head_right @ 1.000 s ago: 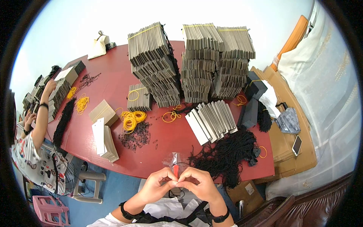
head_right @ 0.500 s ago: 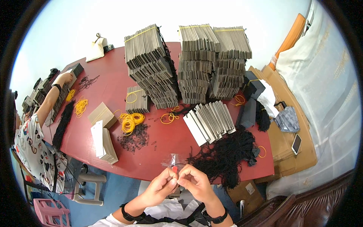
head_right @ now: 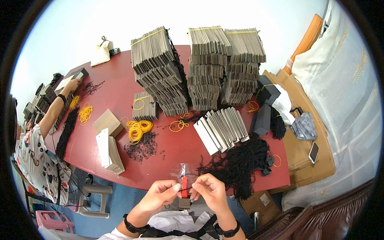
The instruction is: Assembling small components with black cords and rubber bands at a production table.
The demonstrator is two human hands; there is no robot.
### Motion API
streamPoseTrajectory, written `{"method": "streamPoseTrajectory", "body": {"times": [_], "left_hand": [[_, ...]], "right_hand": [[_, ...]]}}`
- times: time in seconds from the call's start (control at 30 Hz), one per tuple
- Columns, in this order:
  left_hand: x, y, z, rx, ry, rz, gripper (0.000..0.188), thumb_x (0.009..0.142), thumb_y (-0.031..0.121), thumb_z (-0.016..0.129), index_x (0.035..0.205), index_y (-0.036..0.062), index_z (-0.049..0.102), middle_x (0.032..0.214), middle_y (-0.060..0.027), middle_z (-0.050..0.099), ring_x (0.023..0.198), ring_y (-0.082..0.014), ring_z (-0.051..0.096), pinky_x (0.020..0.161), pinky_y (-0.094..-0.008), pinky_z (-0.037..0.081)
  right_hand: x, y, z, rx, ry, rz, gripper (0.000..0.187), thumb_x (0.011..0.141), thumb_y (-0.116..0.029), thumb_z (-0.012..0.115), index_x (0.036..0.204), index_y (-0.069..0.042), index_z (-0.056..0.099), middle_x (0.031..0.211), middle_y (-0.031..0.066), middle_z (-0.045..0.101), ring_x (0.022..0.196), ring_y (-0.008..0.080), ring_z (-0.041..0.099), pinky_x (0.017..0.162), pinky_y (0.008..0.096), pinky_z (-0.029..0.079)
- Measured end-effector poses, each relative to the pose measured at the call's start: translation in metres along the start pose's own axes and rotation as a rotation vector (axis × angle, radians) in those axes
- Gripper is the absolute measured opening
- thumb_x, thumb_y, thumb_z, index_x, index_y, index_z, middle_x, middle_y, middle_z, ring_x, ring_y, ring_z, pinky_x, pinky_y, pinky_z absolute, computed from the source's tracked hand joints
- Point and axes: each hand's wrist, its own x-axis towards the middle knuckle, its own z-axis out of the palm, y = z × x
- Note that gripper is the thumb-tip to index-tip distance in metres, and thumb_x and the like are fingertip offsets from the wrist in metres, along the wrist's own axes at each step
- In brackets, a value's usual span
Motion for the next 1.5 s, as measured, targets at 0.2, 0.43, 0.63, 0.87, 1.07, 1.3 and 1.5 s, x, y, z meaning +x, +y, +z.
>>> {"method": "streamPoseTrajectory", "body": {"times": [0.2,0.43,0.63,0.87,1.07,1.3,1.5], "left_hand": [[0.006,-0.014,0.018,-0.271,0.182,0.082,0.025,0.095,0.021,0.056,0.105,-0.0001,0.067,0.064,0.0069,0.048,0.050,0.0003,0.029,0.043,-0.0195,0.020],[0.014,-0.030,0.018,0.291,0.253,0.370,0.014,0.086,0.003,0.066,0.100,0.0007,0.067,0.076,0.0050,0.058,0.063,0.0012,0.043,0.054,-0.0163,0.032],[0.013,-0.022,0.013,0.283,0.062,0.287,0.007,0.087,0.001,0.063,0.093,0.0005,0.062,0.076,0.0053,0.056,0.063,0.0008,0.041,0.054,-0.0177,0.031],[0.011,-0.014,0.015,-0.095,-0.141,0.240,0.007,0.086,0.005,0.062,0.091,0.0002,0.059,0.073,0.0031,0.054,0.058,-0.0007,0.039,0.051,-0.0191,0.028],[0.008,-0.009,0.006,-0.368,-0.281,-0.025,0.015,0.087,0.012,0.062,0.092,0.0000,0.056,0.070,0.0020,0.050,0.052,-0.0021,0.031,0.047,-0.0207,0.020],[0.005,-0.011,0.006,-0.387,-0.274,-0.050,0.014,0.087,0.012,0.063,0.093,0.0005,0.056,0.071,0.0029,0.050,0.054,-0.0024,0.033,0.048,-0.0202,0.022],[0.003,-0.009,0.005,-0.014,-0.183,0.170,0.012,0.093,0.013,0.058,0.098,0.0013,0.059,0.088,-0.0029,0.064,0.077,-0.0039,0.052,0.065,-0.0193,0.041]], "right_hand": [[0.000,0.008,0.009,0.034,0.013,-0.047,0.007,0.090,-0.004,0.061,0.091,0.002,0.057,0.078,0.0075,0.062,0.063,0.0113,0.061,0.052,0.0222,0.049],[0.002,0.005,0.006,-0.059,0.047,-0.114,0.007,0.088,-0.004,0.063,0.086,0.000,0.058,0.079,0.0005,0.052,0.060,0.0056,0.051,0.049,0.0185,0.041],[-0.001,-0.003,-0.001,0.083,-0.120,0.067,0.009,0.092,-0.010,0.059,0.090,-0.003,0.054,0.080,-0.0005,0.050,0.063,0.0049,0.049,0.050,0.0184,0.038],[-0.009,-0.004,0.006,0.202,-0.184,0.090,0.009,0.093,-0.008,0.056,0.093,-0.001,0.051,0.082,0.0022,0.051,0.066,0.0083,0.054,0.052,0.0210,0.043],[-0.011,-0.005,0.006,0.049,-0.240,-0.071,0.005,0.091,0.000,0.056,0.093,0.002,0.051,0.085,0.0068,0.054,0.070,0.0117,0.058,0.057,0.0244,0.050],[-0.015,-0.016,0.008,-0.208,-0.193,-0.250,0.007,0.090,0.003,0.056,0.096,0.004,0.053,0.091,0.0094,0.055,0.073,0.0116,0.059,0.060,0.0245,0.052],[-0.016,-0.016,0.008,0.038,-0.163,-0.062,0.006,0.088,0.007,0.054,0.093,0.004,0.052,0.088,0.0133,0.060,0.069,0.0148,0.062,0.056,0.0269,0.054]]}}
